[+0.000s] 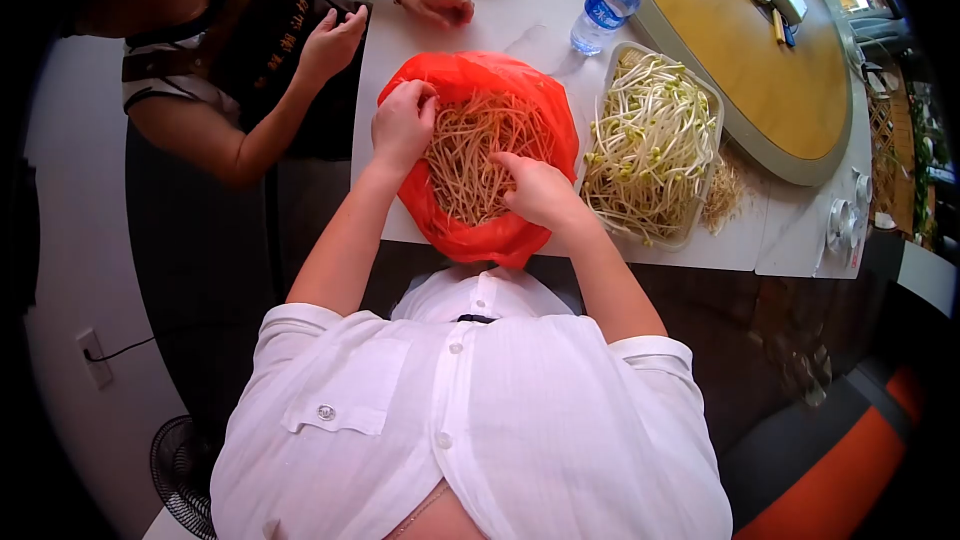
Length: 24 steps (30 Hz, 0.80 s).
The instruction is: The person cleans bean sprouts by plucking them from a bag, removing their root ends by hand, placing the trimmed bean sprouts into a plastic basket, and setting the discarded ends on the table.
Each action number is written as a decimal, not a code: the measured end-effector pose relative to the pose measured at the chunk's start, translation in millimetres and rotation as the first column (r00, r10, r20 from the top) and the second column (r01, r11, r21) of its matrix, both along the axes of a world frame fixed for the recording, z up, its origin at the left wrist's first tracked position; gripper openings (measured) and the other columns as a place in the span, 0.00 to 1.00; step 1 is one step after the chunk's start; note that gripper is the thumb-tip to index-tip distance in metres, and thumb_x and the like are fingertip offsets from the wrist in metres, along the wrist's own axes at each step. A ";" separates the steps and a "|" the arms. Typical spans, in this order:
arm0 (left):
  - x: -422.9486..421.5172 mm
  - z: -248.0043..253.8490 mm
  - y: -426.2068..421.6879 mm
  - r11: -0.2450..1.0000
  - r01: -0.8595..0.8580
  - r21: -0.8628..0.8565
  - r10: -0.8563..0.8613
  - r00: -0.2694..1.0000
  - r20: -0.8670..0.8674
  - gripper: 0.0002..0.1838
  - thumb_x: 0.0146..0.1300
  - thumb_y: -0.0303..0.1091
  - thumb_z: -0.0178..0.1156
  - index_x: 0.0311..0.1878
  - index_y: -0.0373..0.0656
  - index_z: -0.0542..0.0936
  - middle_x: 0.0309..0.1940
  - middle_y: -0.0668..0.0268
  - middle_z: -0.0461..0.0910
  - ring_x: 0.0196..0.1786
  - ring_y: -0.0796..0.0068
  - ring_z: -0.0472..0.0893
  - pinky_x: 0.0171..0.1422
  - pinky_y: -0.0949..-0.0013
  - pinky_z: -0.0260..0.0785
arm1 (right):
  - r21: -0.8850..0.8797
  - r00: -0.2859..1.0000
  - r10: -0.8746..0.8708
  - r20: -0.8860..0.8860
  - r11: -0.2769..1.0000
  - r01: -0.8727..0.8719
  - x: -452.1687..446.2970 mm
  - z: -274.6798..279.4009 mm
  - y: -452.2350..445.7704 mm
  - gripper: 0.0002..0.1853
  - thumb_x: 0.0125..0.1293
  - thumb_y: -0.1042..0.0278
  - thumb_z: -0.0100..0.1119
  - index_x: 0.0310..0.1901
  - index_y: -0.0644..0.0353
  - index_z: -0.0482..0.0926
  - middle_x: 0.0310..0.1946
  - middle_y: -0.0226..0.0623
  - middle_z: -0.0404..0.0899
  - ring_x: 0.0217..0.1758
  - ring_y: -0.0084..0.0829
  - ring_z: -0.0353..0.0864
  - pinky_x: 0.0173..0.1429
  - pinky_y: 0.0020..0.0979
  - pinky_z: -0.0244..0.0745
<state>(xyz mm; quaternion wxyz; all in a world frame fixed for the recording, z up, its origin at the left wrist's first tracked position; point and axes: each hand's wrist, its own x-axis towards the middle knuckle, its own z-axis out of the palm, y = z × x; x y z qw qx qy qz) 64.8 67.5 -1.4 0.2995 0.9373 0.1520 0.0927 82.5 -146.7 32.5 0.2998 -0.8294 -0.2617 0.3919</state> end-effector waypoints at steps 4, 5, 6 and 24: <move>-20.2 -0.2 -12.2 1.000 0.003 -0.029 -0.008 0.982 -0.189 0.06 0.53 0.33 0.60 0.33 0.43 0.76 0.31 0.64 0.77 0.32 0.61 0.78 0.37 0.60 0.70 | -0.066 0.987 -0.149 0.068 0.986 0.153 15.1 -24.8 1.2 0.16 0.51 0.73 0.50 0.43 0.62 0.78 0.35 0.49 0.79 0.41 0.45 0.78 0.49 0.38 0.72; -25.2 -6.9 -16.3 1.000 -0.003 0.006 0.003 0.998 -0.056 0.06 0.53 0.32 0.60 0.34 0.44 0.77 0.31 0.64 0.76 0.32 0.61 0.78 0.37 0.60 0.70 | -0.069 0.987 -0.147 0.063 0.986 0.151 15.6 -36.4 2.3 0.16 0.51 0.73 0.50 0.43 0.62 0.78 0.35 0.49 0.79 0.41 0.45 0.78 0.49 0.38 0.72; -28.6 -12.5 -20.3 1.000 -0.004 0.005 0.004 0.998 -0.059 0.06 0.53 0.32 0.60 0.34 0.44 0.77 0.31 0.64 0.76 0.32 0.61 0.78 0.37 0.60 0.70 | -0.118 0.985 -0.172 0.013 0.978 0.172 16.2 -48.0 3.6 0.14 0.52 0.71 0.50 0.40 0.63 0.79 0.33 0.50 0.79 0.40 0.46 0.78 0.48 0.39 0.72; -60.6 -2.8 -36.9 0.969 -0.110 -0.220 0.049 0.963 -0.265 0.05 0.56 0.33 0.57 0.33 0.42 0.76 0.21 0.61 0.78 0.27 0.64 0.80 0.32 0.65 0.69 | 0.045 0.665 -0.501 -0.554 0.780 0.625 20.9 -3.3 15.0 0.11 0.61 0.72 0.50 0.43 0.66 0.76 0.24 0.30 0.77 0.25 0.20 0.75 0.28 0.21 0.70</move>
